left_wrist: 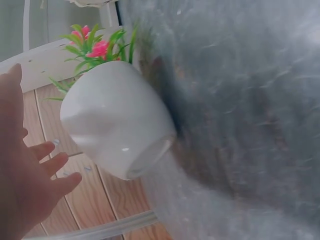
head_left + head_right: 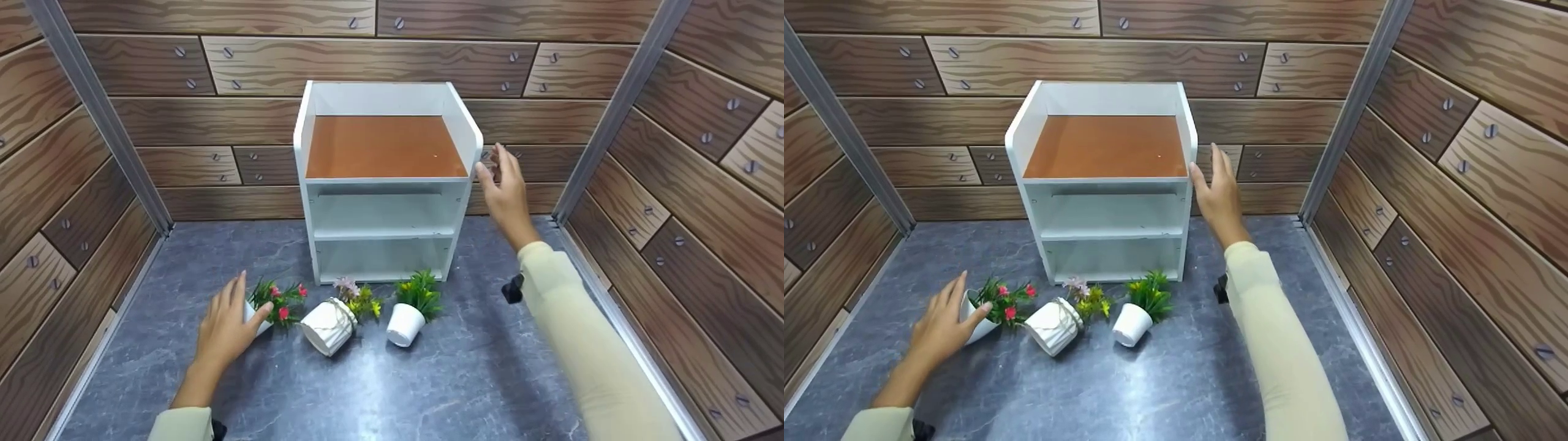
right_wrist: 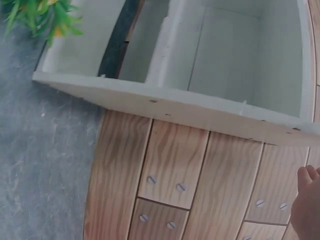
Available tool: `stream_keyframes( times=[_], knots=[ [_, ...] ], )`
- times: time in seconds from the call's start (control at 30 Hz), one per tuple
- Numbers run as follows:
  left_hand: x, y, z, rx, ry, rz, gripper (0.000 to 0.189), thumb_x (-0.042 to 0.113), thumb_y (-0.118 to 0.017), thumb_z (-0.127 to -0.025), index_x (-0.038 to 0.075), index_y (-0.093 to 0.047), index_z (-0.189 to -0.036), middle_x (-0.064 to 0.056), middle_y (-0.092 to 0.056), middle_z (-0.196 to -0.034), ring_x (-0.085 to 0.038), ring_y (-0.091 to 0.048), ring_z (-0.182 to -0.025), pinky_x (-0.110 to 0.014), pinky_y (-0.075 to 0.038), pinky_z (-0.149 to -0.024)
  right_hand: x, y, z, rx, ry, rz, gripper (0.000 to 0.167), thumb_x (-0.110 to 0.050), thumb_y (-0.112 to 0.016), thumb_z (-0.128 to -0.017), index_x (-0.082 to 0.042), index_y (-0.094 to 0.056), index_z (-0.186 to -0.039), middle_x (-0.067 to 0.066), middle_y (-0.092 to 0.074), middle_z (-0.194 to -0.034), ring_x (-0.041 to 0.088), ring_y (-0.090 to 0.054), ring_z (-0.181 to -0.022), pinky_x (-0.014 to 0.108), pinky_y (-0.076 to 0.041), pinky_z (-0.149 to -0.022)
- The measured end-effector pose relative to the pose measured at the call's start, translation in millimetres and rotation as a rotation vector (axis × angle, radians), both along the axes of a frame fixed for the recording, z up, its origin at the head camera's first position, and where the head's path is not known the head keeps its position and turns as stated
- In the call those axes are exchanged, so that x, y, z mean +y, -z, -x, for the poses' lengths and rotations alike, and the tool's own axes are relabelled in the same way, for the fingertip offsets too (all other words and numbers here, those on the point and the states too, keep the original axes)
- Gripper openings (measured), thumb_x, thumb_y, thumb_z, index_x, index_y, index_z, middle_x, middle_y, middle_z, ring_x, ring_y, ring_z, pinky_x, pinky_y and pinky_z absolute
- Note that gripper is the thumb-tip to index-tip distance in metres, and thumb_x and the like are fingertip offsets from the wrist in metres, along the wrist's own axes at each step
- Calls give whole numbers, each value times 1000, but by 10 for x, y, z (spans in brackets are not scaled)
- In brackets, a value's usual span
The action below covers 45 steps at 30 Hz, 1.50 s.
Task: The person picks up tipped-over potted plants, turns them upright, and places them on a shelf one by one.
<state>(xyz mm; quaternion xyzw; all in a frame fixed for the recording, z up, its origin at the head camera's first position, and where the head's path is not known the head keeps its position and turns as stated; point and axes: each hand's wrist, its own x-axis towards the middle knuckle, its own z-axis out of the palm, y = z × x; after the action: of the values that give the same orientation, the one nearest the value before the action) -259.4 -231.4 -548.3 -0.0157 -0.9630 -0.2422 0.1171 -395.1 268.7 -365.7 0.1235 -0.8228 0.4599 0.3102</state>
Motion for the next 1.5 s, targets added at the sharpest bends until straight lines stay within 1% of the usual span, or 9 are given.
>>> stream_keyframes(
  times=[0.17,0.3,0.53,0.7,0.83,1.07,1.17,1.33,1.5],
  knots=[
    [-5,106,-51,-33,-12,-9,94,67,-52,-94,15,-14,-163,-19,-26,-163,-45,-27,-147,-78,-34,-99,-82,-110,58,-32,-11,26,67,-34,-60,-101,-3,-35,-155,16,-45,-150,27,-48,-137,35,-39,-115],
    [-32,188,-66,-21,-25,-31,95,59,-64,-92,13,-18,-162,-19,-28,-162,-44,-28,-147,-77,-35,-99,-121,-152,109,-47,3,22,71,-35,-63,-100,-1,-34,-155,18,-44,-152,29,-48,-137,35,-39,-115],
    [-113,355,-27,-1,-46,-80,99,52,-73,-88,7,-23,-160,-21,-30,-161,-45,-33,-144,-74,-38,-99,-148,-165,177,-67,16,8,74,-35,-65,-99,-2,-31,-157,21,-43,-154,31,-48,-137,43,-41,-114],
    [-188,441,8,-9,-45,-82,100,44,-79,-85,4,-25,-159,-24,-31,-160,-47,-35,-143,-72,-37,-102,-193,-165,194,-60,26,-6,69,-33,-64,-99,-6,-36,-156,22,-52,-144,32,-54,-129,44,-46,-109],
    [-222,467,13,-32,-39,-68,100,42,-81,-83,4,-27,-157,-24,-33,-158,-49,-38,-140,-72,-38,-101,-229,-169,211,-26,35,9,60,-27,-62,-101,-3,-42,-152,25,-56,-139,32,-58,-124,45,-48,-106],
    [-234,445,-12,-51,-33,-88,99,41,-81,-84,5,-27,-158,-24,-35,-157,-49,-40,-138,-70,-38,-103,-263,-155,251,75,85,27,46,-18,-60,-102,0,-54,-143,27,-66,-126,33,-65,-110,46,-53,-97],
    [-236,453,-16,-23,-38,-100,98,38,-83,-82,5,-30,-157,-25,-37,-155,-49,-43,-136,-68,-39,-103,-276,-149,264,86,95,38,44,-17,-60,-102,1,-55,-142,27,-66,-125,33,-66,-110,45,-53,-96],
    [-250,486,-16,63,-47,-145,94,32,-87,-79,3,-37,-153,-25,-46,-149,-48,-51,-128,-65,-44,-98,-301,-159,262,81,107,50,43,-15,-59,-102,1,-55,-142,27,-66,-126,32,-65,-111,45,-53,-97],
    [-241,503,-10,89,-79,-206,90,32,-87,-79,2,-39,-150,-28,-50,-142,-48,-53,-124,-64,-44,-97,-312,-175,252,76,106,57,43,-15,-58,-102,0,-55,-143,25,-66,-127,31,-65,-111,44,-53,-97]
  ],
)
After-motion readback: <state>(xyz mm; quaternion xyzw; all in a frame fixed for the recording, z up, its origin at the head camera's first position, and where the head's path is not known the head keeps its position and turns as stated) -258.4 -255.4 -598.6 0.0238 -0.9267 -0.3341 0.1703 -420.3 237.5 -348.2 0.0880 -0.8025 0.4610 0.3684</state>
